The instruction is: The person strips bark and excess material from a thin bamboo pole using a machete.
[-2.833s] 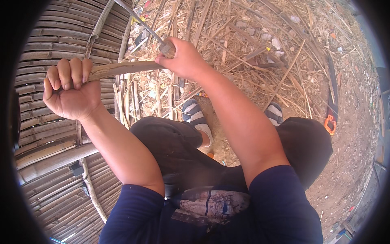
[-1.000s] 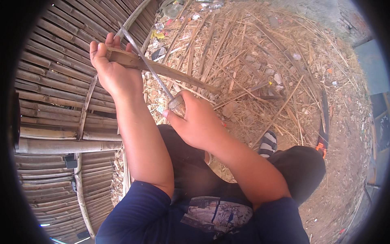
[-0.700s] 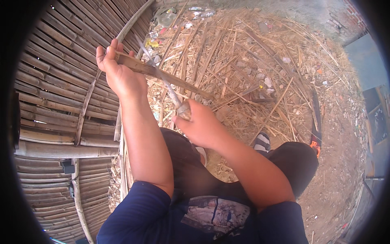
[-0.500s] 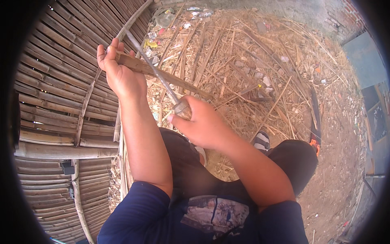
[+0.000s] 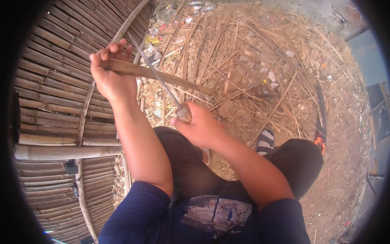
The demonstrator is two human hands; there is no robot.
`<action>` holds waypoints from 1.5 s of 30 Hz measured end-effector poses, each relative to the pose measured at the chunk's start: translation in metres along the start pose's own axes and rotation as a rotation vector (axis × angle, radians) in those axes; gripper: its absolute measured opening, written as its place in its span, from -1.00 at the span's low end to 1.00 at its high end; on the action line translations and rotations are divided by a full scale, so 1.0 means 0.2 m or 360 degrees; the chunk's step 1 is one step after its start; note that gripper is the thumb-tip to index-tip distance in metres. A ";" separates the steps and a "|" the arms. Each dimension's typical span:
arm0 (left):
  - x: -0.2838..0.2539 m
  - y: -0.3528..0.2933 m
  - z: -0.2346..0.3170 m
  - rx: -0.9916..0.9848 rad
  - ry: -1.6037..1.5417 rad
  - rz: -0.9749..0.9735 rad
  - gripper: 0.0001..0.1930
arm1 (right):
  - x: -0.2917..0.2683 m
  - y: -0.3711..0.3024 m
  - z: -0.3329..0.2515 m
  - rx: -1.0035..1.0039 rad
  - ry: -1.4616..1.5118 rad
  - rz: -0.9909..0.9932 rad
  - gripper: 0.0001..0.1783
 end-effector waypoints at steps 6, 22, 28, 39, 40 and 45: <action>-0.02 0.00 -0.01 0.0019 -0.0019 -0.0002 -0.68 | 0.02 -0.01 -0.08 0.0279 0.0419 -0.0049 -0.52; 0.03 -0.04 -0.05 0.0170 0.0112 0.0099 -0.56 | -0.03 0.02 -0.21 0.0061 -0.0083 -0.0060 -0.42; 0.08 -0.05 -0.07 0.0154 0.0034 -0.0094 -0.55 | -0.03 0.01 -0.14 -0.0072 0.0014 0.0171 -0.50; 0.22 -0.05 -0.10 -0.0107 -0.0098 -0.0257 -0.79 | -0.31 -0.01 -0.32 0.0456 0.0558 -0.0009 -0.69; 0.24 -0.04 -0.09 -0.0092 -0.0060 -0.0180 -0.79 | -0.34 -0.02 -0.36 0.0484 0.0524 -0.0028 -0.67; 0.31 -0.02 -0.07 0.0036 0.0444 -0.0048 -0.72 | -0.45 -0.16 -0.33 0.0459 0.0494 0.0080 -0.54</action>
Point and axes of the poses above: each hand's wrist, its own y-axis towards the middle knuckle, its own x-axis out of the palm, z = x × y, the point moved 6 cm from there along y, towards the middle knuckle, and after that the axes turned 15 degrees about -x, right-handed, at the moved point
